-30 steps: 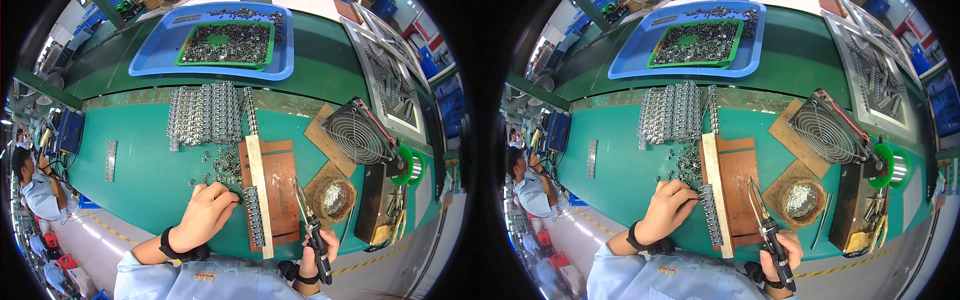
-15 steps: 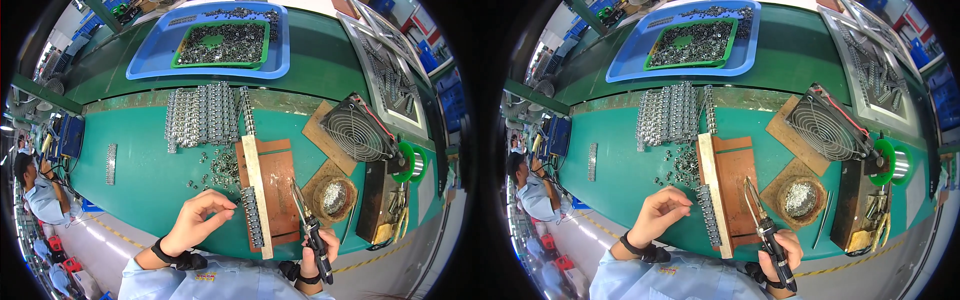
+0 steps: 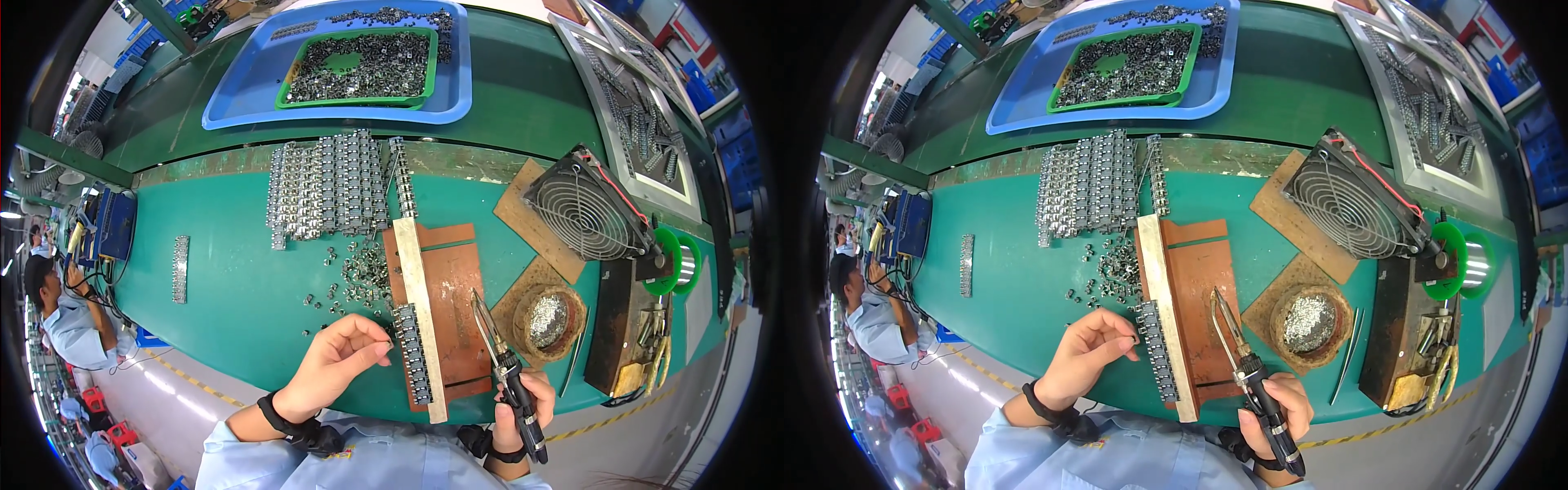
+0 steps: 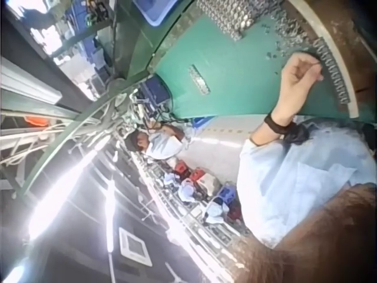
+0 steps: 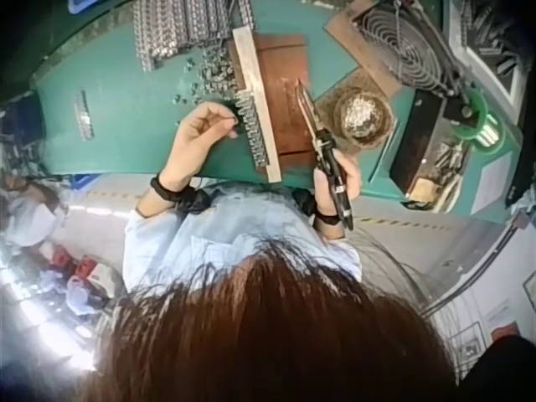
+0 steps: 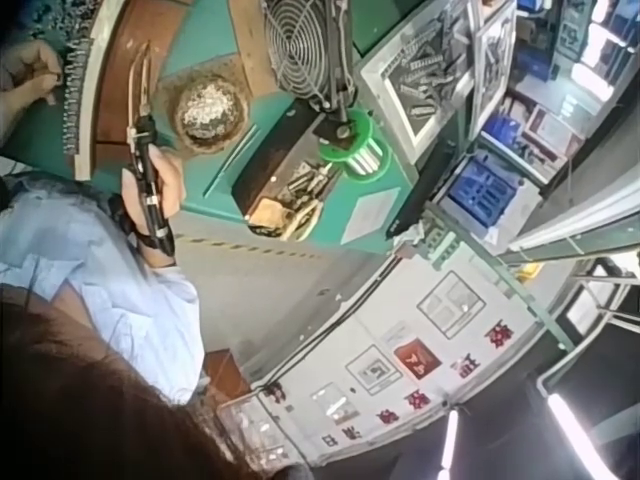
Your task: Soldering small electronic components onto a printed circuit board at an industrial workbench.
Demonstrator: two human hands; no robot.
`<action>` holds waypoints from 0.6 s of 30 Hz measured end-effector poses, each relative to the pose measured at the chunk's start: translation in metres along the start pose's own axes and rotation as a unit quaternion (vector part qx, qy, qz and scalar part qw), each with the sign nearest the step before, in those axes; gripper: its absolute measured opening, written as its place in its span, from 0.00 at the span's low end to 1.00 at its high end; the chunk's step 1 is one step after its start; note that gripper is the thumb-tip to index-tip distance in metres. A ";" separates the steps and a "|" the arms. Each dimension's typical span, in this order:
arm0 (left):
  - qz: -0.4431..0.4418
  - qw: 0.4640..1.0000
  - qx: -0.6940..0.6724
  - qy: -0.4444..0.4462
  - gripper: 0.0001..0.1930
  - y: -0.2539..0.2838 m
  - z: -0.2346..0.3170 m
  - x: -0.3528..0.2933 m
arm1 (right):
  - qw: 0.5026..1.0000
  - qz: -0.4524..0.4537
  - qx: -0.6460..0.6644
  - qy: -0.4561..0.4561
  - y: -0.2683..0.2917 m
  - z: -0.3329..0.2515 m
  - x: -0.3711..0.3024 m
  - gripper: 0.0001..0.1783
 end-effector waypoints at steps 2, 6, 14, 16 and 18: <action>0.000 1.000 -0.006 -0.009 0.05 -0.002 -0.002 0.002 | 1.000 0.001 -0.001 0.002 0.000 0.000 0.000 0.22; -0.002 1.000 -0.008 -0.028 0.06 -0.008 -0.002 0.004 | 1.000 0.001 -0.005 0.002 0.000 0.000 -0.001 0.22; -0.015 0.999 -0.003 -0.030 0.07 -0.014 -0.001 0.004 | 1.000 -0.005 -0.010 0.008 0.000 0.000 0.000 0.21; -0.014 0.999 -0.006 -0.030 0.07 -0.014 -0.001 0.004 | 1.000 -0.006 -0.009 0.010 0.000 0.000 0.001 0.21; -0.011 1.000 -0.004 -0.028 0.07 -0.014 0.000 0.004 | 1.000 -0.003 -0.006 0.009 0.000 0.000 0.001 0.21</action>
Point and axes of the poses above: each hand's wrist, its own x-axis towards the middle knuckle, its own y-axis out of the back of the hand, z = x × y, the point moved 3 cm from there along x, towards the middle knuckle, and after that the axes turned 5 degrees about -x, right-handed, at the moved point
